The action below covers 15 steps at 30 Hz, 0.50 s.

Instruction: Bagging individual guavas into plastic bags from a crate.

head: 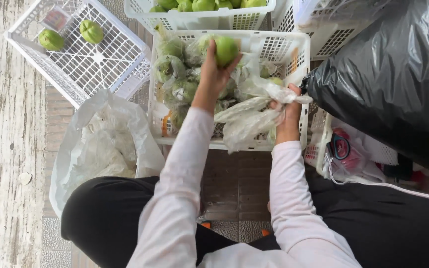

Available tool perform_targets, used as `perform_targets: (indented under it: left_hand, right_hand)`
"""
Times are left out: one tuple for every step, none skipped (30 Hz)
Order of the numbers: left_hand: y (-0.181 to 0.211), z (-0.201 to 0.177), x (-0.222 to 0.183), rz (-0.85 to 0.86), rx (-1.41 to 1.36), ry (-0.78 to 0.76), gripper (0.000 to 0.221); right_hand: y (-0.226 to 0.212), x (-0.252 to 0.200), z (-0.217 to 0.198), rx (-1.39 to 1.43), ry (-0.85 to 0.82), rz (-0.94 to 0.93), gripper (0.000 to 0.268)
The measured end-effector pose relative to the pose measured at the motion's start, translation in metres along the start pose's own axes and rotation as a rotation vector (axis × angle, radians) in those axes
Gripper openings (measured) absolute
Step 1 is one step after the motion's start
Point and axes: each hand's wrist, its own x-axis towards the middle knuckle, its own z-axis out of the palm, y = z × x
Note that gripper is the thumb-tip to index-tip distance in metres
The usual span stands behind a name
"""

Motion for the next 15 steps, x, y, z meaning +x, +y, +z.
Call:
perform_targets:
  left_hand:
    - [0.003,0.004,0.032,0.008,0.028,0.117,0.070]
    - [0.004,0.007,0.064,0.016,0.056,0.233,0.069]
    - [0.007,0.006,0.096,0.011,0.056,0.232,0.069]
    - [0.008,0.005,0.128,0.036,0.097,0.282,0.075]
    - [0.007,0.005,0.161,0.056,0.138,0.328,0.080]
    - [0.009,0.006,0.175,0.048,0.138,0.324,0.080]
    - [0.014,0.006,0.188,0.116,0.052,0.269,0.075]
    - [0.018,0.005,0.199,0.184,-0.033,0.214,0.072]
    - [0.019,0.012,0.184,0.180,-0.032,0.219,0.072]
    - [0.021,0.020,0.168,0.161,0.099,0.040,0.062]
    - [0.027,0.026,0.151,0.144,0.233,-0.138,0.053]
    - [0.025,0.038,0.110,0.144,0.236,-0.131,0.053]
    - [0.024,0.052,0.070,-0.038,1.019,-0.322,0.071]
    - [0.024,0.066,0.030,-0.244,1.799,-0.508,0.090]
    - [0.009,0.047,0.009,-0.256,1.802,-0.511,0.090]
  right_hand:
    - [0.003,-0.004,0.001,-0.002,0.102,-0.054,0.041]
    - [0.006,-0.007,0.002,-0.005,0.205,-0.107,0.035]
    - [0.019,0.003,-0.011,-0.005,0.209,-0.110,0.035]
    - [0.032,0.014,-0.024,0.041,0.129,-0.082,0.027]
    - [0.044,0.025,-0.039,0.085,0.052,-0.059,0.020]
    - [0.050,0.026,-0.038,0.085,0.058,-0.067,0.020]
    - [0.057,0.026,-0.036,0.024,0.140,-0.065,0.022]
    - [0.065,0.025,-0.035,-0.037,0.223,-0.062,0.026]
    - [0.062,0.023,-0.026,-0.038,0.229,-0.059,0.026]
    - [0.060,0.021,-0.018,0.014,0.252,0.002,0.023]
    - [0.060,0.019,-0.007,0.068,0.271,0.067,0.025]
    - [0.058,0.019,-0.004,0.070,0.273,0.073,0.025]
    - [0.055,0.019,0.000,0.039,0.295,0.054,0.026]
    - [0.053,0.019,0.004,0.007,0.318,0.034,0.026]
    - [0.055,0.017,0.015,0.014,0.327,0.037,0.026]
